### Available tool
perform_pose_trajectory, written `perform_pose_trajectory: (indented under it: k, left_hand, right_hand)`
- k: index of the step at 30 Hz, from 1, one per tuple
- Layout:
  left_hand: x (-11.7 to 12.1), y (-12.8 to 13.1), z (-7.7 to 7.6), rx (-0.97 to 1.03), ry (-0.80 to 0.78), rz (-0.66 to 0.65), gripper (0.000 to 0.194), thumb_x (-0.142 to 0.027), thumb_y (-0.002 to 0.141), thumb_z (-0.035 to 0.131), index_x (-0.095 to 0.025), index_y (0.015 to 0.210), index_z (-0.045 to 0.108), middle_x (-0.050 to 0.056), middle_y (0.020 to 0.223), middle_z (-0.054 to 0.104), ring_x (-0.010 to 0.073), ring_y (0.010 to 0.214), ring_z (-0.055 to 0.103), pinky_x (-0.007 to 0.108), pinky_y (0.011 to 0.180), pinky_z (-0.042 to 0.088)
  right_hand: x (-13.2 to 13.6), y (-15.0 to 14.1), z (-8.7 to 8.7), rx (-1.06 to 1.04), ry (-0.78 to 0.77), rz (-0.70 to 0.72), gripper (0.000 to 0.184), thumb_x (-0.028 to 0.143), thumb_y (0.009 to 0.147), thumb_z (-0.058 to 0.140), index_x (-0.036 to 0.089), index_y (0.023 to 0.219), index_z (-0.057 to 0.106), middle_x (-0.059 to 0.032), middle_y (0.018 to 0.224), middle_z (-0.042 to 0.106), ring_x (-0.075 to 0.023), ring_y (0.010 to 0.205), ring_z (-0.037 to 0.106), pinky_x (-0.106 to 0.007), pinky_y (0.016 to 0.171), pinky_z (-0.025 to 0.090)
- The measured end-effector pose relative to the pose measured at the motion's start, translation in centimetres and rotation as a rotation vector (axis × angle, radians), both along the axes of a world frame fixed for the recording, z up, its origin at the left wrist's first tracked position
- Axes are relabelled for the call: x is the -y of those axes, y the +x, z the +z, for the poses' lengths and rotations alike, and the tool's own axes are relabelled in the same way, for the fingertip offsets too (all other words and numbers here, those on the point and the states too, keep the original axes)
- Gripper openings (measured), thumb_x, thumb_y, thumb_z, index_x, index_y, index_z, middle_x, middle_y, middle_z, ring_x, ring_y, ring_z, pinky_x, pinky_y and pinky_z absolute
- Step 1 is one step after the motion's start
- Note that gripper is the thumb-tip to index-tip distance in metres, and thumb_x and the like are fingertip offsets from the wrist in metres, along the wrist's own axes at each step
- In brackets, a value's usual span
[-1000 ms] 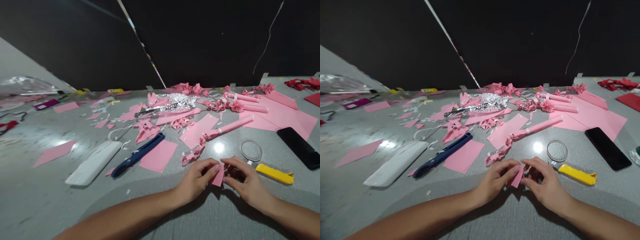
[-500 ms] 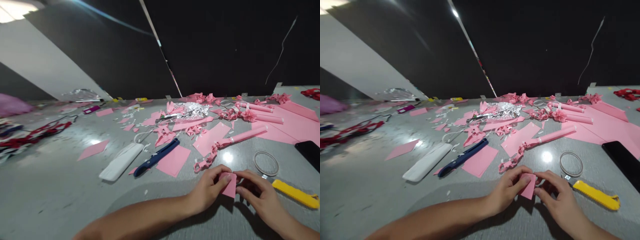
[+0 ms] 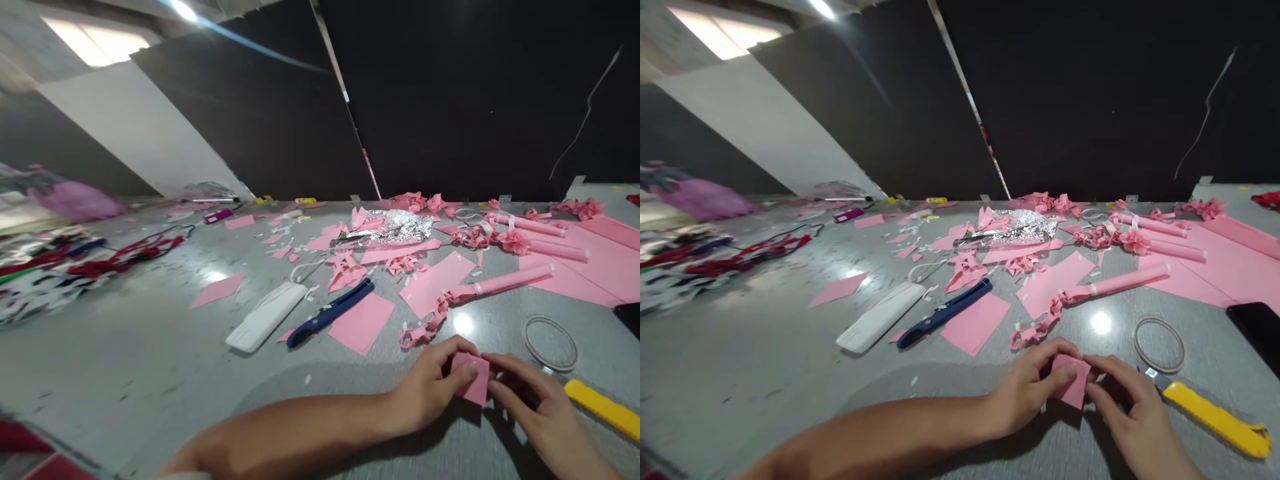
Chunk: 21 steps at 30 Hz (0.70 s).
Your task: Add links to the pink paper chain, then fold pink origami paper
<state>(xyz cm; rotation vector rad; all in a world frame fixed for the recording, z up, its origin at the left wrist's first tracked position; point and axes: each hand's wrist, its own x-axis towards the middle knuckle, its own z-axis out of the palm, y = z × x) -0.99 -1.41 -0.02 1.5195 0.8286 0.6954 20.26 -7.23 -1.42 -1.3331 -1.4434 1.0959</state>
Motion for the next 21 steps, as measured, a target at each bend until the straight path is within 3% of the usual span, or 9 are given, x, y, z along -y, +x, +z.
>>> perform_pose_trajectory:
  k: [4, 8, 11, 16, 21]
  left_hand:
    - [0.0, 0.0, 0.1, -0.011, 0.031, 0.002, 0.038, -0.052, 0.101, 0.062, -0.015, 0.108, 0.070, 0.001, 0.086, 0.060, 0.0146, 0.078, 0.052, 0.027, 0.072, 0.041]
    - [0.0, 0.1, 0.4, -0.008, 0.024, 0.005, 0.040, -0.053, 0.101, 0.062, -0.014, 0.106, 0.069, 0.000, 0.083, 0.058, 0.0138, 0.076, 0.049, 0.027, 0.070, 0.039]
    - [0.0, 0.2, 0.4, 0.017, 0.015, 0.012, 0.046, -0.059, 0.099, 0.063, -0.013, 0.104, 0.068, 0.000, 0.082, 0.056, 0.0135, 0.074, 0.048, 0.027, 0.068, 0.038]
    - [0.1, 0.2, 0.0, 0.069, -0.002, 0.038, 0.051, -0.065, 0.098, 0.064, -0.015, 0.100, 0.065, 0.000, 0.079, 0.055, 0.0138, 0.072, 0.048, 0.027, 0.067, 0.038]
    - [0.1, 0.2, -0.2, 0.112, -0.003, 0.046, 0.053, -0.068, 0.097, 0.064, -0.015, 0.099, 0.067, 0.005, 0.084, 0.064, 0.0165, 0.076, 0.056, 0.031, 0.071, 0.043]
  right_hand:
    - [-0.1, -0.1, 0.3, 0.015, 0.005, -0.018, 0.035, 0.051, 0.097, 0.072, 0.026, 0.118, 0.084, -0.0114, 0.110, 0.082, -0.0261, 0.094, 0.078, -0.034, 0.083, 0.065]
    - [0.2, -0.5, 0.5, -0.027, -0.024, -0.049, 0.039, 0.054, 0.094, 0.074, 0.024, 0.115, 0.085, -0.0111, 0.101, 0.082, -0.0234, 0.078, 0.075, -0.032, 0.071, 0.064]
    - [0.5, -0.7, 0.5, -0.044, -0.015, -0.098, 0.041, 0.057, 0.092, 0.074, 0.023, 0.111, 0.085, -0.0118, 0.100, 0.081, -0.0232, 0.076, 0.074, -0.029, 0.063, 0.061]
    - [0.5, -0.7, 0.9, -0.022, -0.007, -0.029, 0.038, 0.057, 0.096, 0.069, 0.024, 0.109, 0.085, -0.0070, 0.084, 0.076, -0.0204, 0.067, 0.067, -0.027, 0.057, 0.055]
    - [0.3, -0.8, 1.1, -0.042, -0.003, -0.018, 0.036, 0.057, 0.097, 0.069, 0.026, 0.104, 0.086, -0.0061, 0.082, 0.074, -0.0202, 0.067, 0.066, -0.026, 0.057, 0.055]
